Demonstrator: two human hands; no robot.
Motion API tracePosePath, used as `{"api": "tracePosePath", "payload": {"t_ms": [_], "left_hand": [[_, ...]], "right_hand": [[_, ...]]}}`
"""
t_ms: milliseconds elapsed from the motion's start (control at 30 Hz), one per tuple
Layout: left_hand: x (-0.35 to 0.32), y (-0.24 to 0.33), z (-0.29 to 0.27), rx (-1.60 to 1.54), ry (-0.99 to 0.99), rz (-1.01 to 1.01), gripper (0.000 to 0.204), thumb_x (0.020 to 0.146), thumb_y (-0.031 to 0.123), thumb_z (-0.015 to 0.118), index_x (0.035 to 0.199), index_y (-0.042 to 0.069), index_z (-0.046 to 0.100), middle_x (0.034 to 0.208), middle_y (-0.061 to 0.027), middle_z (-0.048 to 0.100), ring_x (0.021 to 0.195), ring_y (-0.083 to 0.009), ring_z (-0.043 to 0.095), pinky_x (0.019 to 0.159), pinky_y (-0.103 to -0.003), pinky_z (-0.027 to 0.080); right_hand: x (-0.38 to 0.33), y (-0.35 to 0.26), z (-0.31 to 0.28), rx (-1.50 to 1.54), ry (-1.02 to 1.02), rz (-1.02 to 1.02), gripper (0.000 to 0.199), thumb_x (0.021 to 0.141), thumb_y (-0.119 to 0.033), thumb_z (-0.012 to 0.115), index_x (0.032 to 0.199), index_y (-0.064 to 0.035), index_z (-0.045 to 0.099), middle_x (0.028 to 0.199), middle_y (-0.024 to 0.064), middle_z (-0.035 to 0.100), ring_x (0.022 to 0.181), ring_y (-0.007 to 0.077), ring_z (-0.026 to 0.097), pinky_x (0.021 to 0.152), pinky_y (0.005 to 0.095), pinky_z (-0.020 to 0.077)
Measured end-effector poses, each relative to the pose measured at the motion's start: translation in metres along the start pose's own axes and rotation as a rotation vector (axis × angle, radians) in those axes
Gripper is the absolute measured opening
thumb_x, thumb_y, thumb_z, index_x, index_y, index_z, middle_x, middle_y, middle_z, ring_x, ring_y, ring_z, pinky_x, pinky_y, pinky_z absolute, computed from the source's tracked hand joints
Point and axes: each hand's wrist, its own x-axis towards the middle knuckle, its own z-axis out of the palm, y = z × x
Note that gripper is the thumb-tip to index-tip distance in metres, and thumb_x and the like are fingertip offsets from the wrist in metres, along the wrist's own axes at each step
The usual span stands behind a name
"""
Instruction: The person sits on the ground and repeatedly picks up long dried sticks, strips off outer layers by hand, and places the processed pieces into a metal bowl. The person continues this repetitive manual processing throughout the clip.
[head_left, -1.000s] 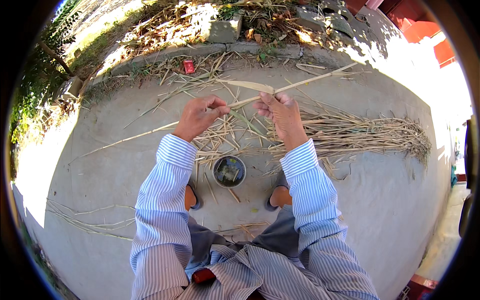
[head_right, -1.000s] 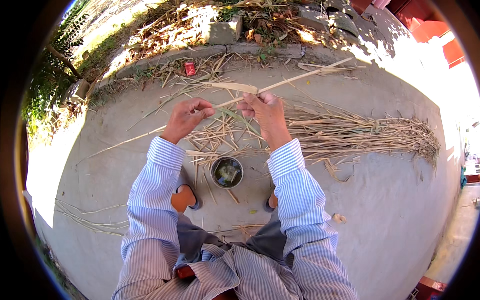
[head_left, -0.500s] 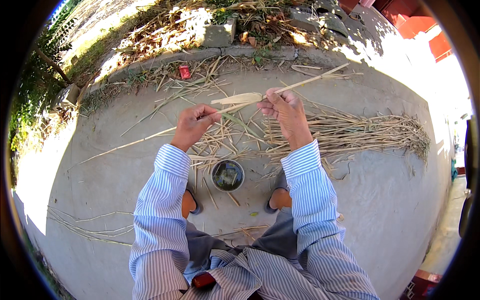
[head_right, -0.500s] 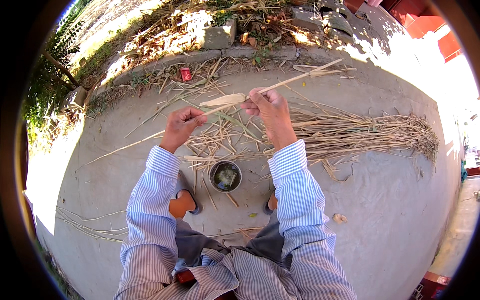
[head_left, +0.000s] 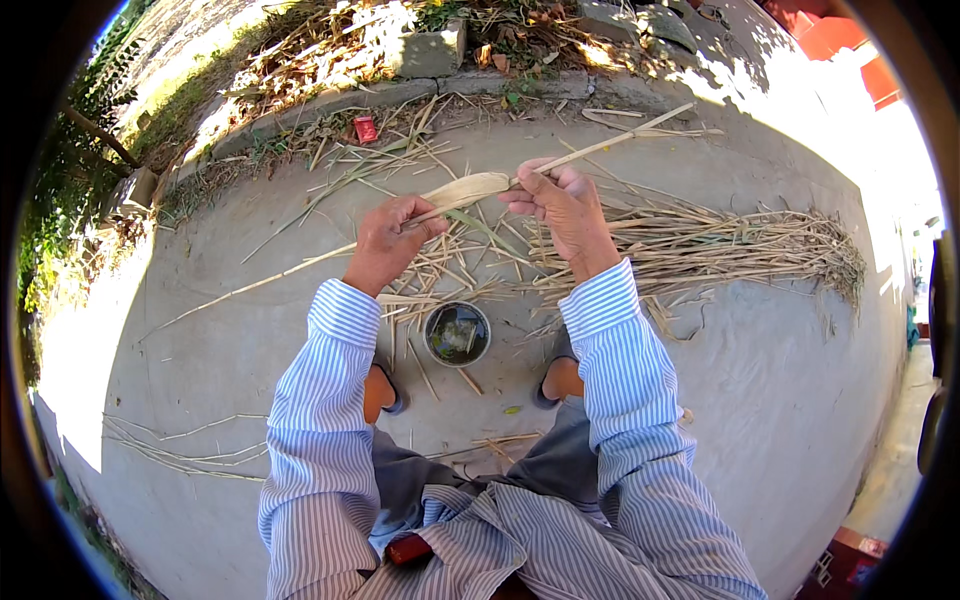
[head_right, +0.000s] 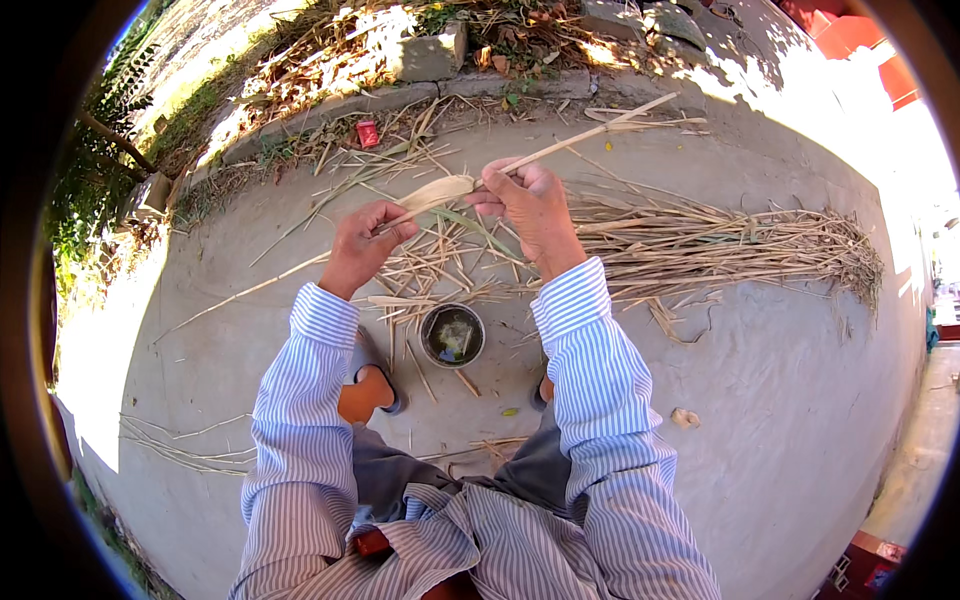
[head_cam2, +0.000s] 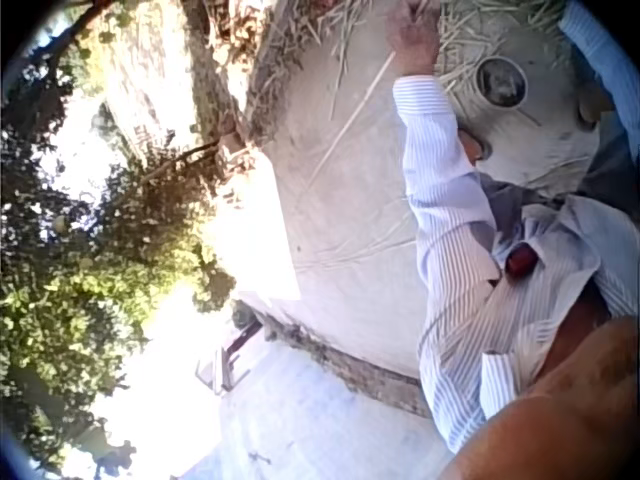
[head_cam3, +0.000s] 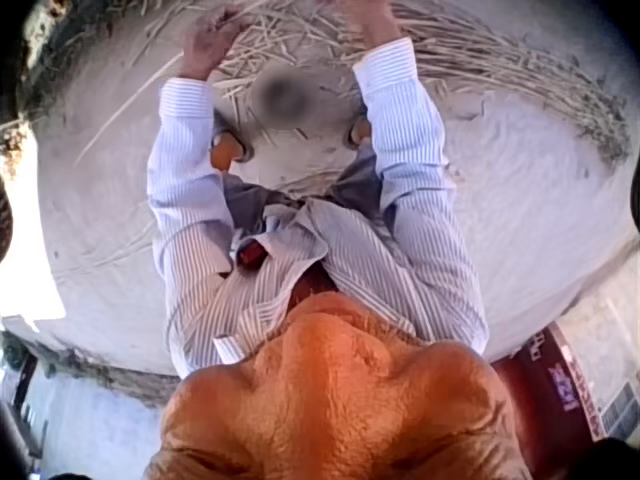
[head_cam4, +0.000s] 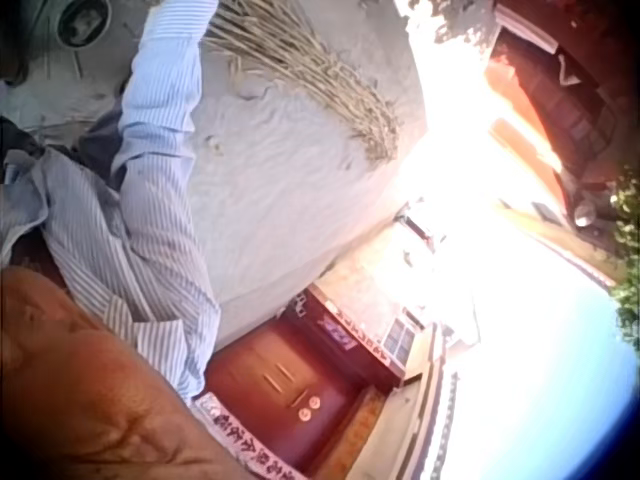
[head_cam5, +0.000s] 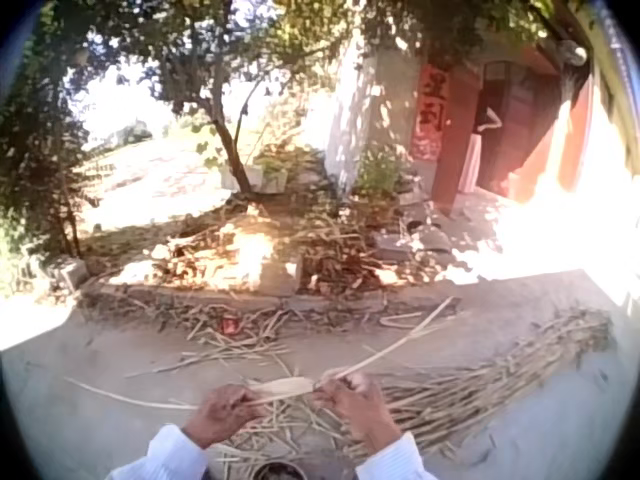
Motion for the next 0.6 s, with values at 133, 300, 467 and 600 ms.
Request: {"api": "tracePosePath", "payload": {"t_ms": [133,300,467,600], "left_hand": [[0.005,0.021,0.005,-0.330,-0.021,-0.297,0.022,0.084,0.016,0.071,0.095,-0.002,0.066,0.081,-0.0054,0.069,0.074,-0.0069,0.059,0.064,-0.024,0.047],[0.013,-0.018,-0.043,-0.703,0.366,-0.296,0.025,0.082,0.023,0.073,0.090,0.001,0.065,0.080,-0.0051,0.069,0.070,-0.0075,0.056,0.063,-0.026,0.042],[0.001,-0.074,-0.069,0.625,0.369,-0.185,0.022,0.080,0.028,0.070,0.086,0.008,0.065,0.075,-0.0106,0.066,0.070,-0.0226,0.058,0.067,-0.031,0.041],[-0.005,-0.069,-0.071,0.879,0.236,-0.138,0.025,0.081,0.031,0.069,0.085,0.007,0.065,0.074,-0.0116,0.065,0.076,-0.0286,0.060,0.068,-0.038,0.044]], "right_hand": [[-0.005,0.002,0.008,0.025,-0.038,-0.003,0.029,0.090,-0.018,0.063,0.106,0.0051,0.054,0.092,0.0143,0.063,0.083,0.0247,0.068,0.071,0.0298,0.0553],[-0.002,0.004,-0.009,-0.113,0.012,0.029,0.031,0.090,-0.021,0.064,0.107,0.0037,0.056,0.098,0.0172,0.065,0.088,0.0260,0.068,0.075,0.0306,0.0558],[-0.007,-0.002,0.000,-0.087,-0.058,0.046,0.030,0.092,-0.017,0.060,0.109,0.0062,0.052,0.097,0.0184,0.064,0.085,0.0240,0.068,0.072,0.0288,0.0555],[-0.002,0.004,-0.002,-0.070,-0.001,0.047,0.031,0.092,-0.016,0.060,0.111,0.0070,0.051,0.097,0.0183,0.065,0.086,0.0243,0.068,0.071,0.0279,0.0556]]}}
